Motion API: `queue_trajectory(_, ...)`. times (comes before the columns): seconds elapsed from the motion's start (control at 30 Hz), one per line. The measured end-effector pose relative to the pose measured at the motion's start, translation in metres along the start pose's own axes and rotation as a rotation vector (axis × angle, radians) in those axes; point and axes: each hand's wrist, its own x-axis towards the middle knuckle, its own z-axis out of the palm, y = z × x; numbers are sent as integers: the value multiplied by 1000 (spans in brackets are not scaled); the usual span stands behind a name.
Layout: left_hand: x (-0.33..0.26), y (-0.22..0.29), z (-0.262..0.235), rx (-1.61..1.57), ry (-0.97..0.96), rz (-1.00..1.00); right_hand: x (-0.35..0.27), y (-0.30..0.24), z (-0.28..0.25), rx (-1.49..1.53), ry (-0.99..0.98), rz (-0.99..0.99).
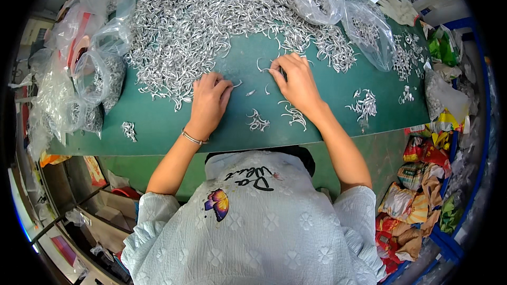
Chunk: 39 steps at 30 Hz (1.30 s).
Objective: The person sorts small curved metal parts by hand on a green workbench, picking them from a central pile and grouping them.
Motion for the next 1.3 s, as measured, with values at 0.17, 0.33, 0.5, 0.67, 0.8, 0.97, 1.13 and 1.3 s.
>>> queue_trajectory(0.17,0,7,7,-70,-24,-24,1,-13,11,166,-2,72)
queue_trajectory(0.33,5,4,10,-57,55,-88,8,-16,22,110,-160,-157)
queue_trajectory(0.5,6,10,11,-73,26,-100,10,-1,13,134,-19,-14)
queue_trajectory(0.67,11,12,17,-84,36,-29,16,0,20,-169,-23,-121)
queue_trajectory(0.8,10,5,14,-72,-10,-33,21,24,7,-106,53,-111)
queue_trajectory(0.97,0,11,4,-48,-41,-53,10,5,-4,-66,8,-61)
queue_trajectory(1.13,-3,10,3,-52,-14,-44,25,0,23,-201,-45,-114)
queue_trajectory(1.3,-15,11,-4,-87,-51,-75,19,-17,39,-69,-171,-206)
